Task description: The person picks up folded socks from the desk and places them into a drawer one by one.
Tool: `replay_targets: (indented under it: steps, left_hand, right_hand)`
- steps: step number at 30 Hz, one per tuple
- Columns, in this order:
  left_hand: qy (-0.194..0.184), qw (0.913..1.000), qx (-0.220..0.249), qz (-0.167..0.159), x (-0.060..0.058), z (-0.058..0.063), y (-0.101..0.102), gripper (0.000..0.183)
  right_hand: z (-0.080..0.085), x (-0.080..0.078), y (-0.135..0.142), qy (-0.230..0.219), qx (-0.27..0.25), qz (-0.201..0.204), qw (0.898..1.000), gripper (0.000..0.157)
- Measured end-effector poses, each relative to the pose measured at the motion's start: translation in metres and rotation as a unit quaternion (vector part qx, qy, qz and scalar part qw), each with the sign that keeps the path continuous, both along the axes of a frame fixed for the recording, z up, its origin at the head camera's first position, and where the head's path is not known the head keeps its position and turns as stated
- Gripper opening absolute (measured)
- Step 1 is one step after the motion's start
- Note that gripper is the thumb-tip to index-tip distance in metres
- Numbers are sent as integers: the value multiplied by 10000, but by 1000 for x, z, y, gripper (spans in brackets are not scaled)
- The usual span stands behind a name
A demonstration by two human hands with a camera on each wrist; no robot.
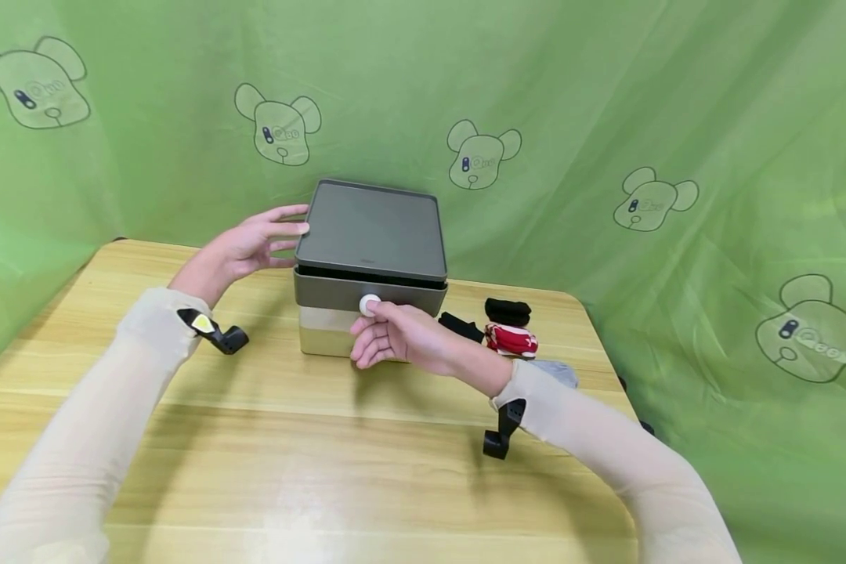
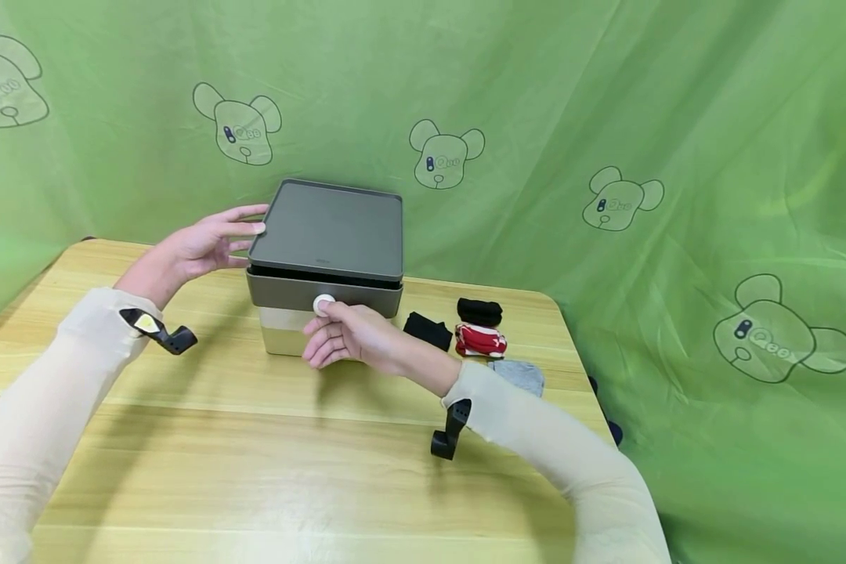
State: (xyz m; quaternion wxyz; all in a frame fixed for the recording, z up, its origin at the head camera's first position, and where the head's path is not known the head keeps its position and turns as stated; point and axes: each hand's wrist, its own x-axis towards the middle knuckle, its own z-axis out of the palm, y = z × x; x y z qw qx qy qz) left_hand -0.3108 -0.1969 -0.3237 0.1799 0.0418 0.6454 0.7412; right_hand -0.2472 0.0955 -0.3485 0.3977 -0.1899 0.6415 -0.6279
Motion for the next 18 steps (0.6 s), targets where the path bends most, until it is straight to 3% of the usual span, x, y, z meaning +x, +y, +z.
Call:
replay_targets:
  steps: [10, 18]
  left_hand:
    - [18, 10000, 39, -9, -1, 0, 1, 72]
    - [18, 10000, 32, -19, 1, 0, 0, 73]
  right_hand:
    - [-2, -16, -3, 82, -171, -46, 9998, 48]
    - [-3, -14, 1, 292, 253, -120, 9992, 51]
